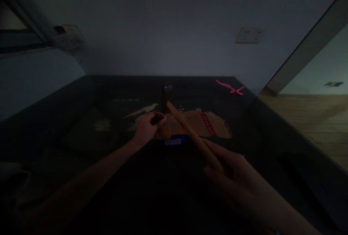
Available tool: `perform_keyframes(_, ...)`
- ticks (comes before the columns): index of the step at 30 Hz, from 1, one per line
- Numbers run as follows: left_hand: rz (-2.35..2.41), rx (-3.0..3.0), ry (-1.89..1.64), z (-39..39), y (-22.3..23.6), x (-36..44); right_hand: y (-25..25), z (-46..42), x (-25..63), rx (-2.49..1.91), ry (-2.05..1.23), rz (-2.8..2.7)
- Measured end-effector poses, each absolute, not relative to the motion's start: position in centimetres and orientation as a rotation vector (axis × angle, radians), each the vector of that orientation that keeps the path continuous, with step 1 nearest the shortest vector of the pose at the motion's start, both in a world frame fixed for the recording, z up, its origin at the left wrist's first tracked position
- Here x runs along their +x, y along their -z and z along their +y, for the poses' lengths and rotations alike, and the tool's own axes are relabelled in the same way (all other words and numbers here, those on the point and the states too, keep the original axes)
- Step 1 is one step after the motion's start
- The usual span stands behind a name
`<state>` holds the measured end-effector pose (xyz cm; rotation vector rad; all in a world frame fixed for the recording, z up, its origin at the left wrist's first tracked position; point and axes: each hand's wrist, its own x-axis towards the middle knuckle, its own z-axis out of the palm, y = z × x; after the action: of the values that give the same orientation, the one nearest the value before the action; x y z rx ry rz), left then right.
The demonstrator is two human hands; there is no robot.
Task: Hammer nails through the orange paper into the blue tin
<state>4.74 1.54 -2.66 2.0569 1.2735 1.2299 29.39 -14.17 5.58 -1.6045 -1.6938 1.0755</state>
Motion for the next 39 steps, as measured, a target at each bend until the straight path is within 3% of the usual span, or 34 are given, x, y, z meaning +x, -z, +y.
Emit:
perform_keyframes(26, 1.378, 2.116, -1.202, 1.5, 2.7, 4.8, -5.4, -14.1, 28.9, -1.637, -1.334, -1.553)
perform_keyframes(39, 1.363, 2.119, -1.198, 1.5, 2.5, 4.7, -5.3, -14.5, 29.2, -1.705, -1.245, -1.586)
